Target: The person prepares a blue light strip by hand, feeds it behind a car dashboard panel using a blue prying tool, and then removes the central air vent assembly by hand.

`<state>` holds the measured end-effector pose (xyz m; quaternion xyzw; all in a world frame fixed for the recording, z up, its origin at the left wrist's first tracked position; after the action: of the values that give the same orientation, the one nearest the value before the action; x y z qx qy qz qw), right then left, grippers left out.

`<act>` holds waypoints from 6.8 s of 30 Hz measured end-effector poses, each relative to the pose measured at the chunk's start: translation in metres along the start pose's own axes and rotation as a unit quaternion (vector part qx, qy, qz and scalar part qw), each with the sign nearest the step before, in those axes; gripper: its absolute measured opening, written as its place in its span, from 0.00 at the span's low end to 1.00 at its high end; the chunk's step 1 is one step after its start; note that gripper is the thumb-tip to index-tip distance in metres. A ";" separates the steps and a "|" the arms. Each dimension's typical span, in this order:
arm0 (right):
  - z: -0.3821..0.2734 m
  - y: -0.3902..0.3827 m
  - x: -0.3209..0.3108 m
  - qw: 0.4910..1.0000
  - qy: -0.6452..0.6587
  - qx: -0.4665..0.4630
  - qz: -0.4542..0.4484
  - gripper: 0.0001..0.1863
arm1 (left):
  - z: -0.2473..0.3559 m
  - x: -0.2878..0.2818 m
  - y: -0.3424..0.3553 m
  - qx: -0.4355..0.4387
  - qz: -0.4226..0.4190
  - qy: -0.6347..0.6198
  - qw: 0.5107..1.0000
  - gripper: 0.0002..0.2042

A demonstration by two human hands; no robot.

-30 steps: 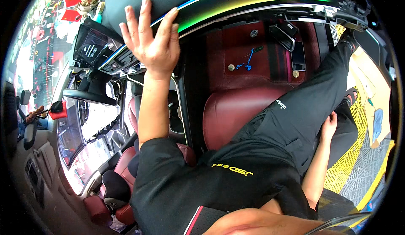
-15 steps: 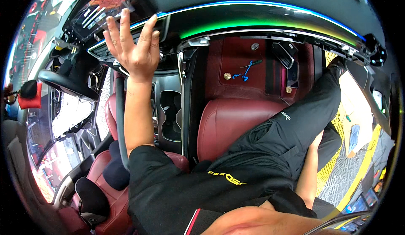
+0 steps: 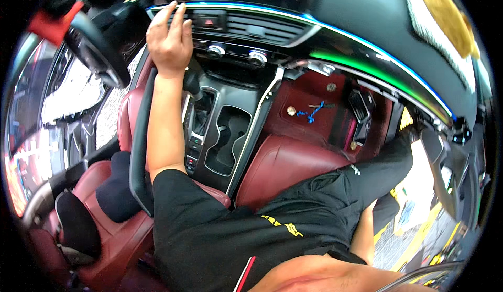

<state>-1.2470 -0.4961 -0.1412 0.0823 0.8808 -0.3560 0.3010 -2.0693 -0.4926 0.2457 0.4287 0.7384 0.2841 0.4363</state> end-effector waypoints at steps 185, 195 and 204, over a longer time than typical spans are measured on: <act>-0.430 -0.087 -0.124 0.692 0.642 -0.217 -0.247 0.17 | 0.469 0.037 0.393 0.355 0.002 -0.402 0.844 0.10; -0.425 -0.091 -0.130 0.741 0.565 -0.362 -0.040 0.17 | 0.466 0.041 0.391 0.347 0.012 -0.417 0.840 0.12; -0.428 -0.110 -0.158 0.740 0.247 -0.542 0.311 0.13 | 0.444 0.053 0.407 0.124 0.083 -0.656 0.740 0.14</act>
<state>-1.3610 -0.2763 0.2575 0.2598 0.8938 0.3284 0.1606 -1.5321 -0.2335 0.3444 0.6188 0.2600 -0.1268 0.7304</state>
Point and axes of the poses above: each hand's wrist, its own y-axis towards the middle knuckle, its own x-axis out of the palm, z = x × y, the point moved 3 cm from there along y, towards the middle knuckle, and after that the axes turned 15 degrees about x, right-handed, at the moved point
